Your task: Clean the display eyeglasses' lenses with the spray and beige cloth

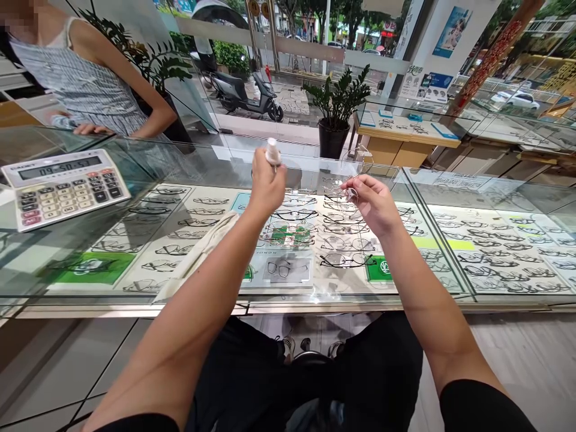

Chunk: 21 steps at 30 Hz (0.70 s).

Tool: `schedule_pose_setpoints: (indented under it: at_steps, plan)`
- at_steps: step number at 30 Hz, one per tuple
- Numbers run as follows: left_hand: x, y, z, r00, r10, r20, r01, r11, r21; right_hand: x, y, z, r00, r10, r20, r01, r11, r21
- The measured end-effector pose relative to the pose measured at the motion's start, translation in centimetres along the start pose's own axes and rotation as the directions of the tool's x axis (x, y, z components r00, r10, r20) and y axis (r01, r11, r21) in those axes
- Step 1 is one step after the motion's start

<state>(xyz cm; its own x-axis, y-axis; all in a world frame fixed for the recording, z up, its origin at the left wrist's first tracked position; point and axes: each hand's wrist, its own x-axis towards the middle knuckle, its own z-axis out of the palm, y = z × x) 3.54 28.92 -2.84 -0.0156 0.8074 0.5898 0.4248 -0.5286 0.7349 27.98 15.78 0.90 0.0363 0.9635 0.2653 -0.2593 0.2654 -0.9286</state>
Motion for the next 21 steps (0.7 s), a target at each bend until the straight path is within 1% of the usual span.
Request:
schedule_pose_setpoints:
  at_steps: [2,4,6,9,11,14,21]
  plan:
    - [1.1,-1.8,-0.7,0.998,-0.043,-0.045,0.046,0.995,0.084,0.1,0.0,-0.2,1.0,-0.007,-0.009,0.007,1.0,-0.007]
    - [1.7,-3.2,-1.4,0.993,-0.11,-0.048,0.116,0.979,0.167,0.1,-0.1,-0.4,1.0,-0.004,-0.026,0.003,1.0,-0.029]
    - [2.0,-4.3,-2.0,0.983,-0.18,-0.041,0.185,0.958,0.219,0.2,-0.2,-0.5,0.999,-0.001,-0.044,-0.001,0.999,-0.047]
    - [2.1,-5.3,-2.3,0.959,-0.279,-0.055,0.283,0.918,0.278,0.4,-0.3,-0.8,0.999,-0.006,-0.054,0.004,0.999,-0.038]
    - [2.1,-5.8,-2.4,0.94,-0.336,-0.058,0.337,0.887,0.318,0.4,-0.4,-0.9,0.998,-0.005,-0.055,0.005,1.0,-0.012]
    - [2.1,-6.2,-2.3,0.92,-0.39,-0.04,0.378,0.855,0.354,0.5,-0.5,-0.9,0.998,0.002,-0.057,-0.001,1.0,0.017]
    - [1.9,-6.3,-2.3,0.892,-0.452,-0.014,0.419,0.814,0.402,0.3,-0.7,-1.0,0.999,-0.004,-0.041,0.006,0.999,0.05]
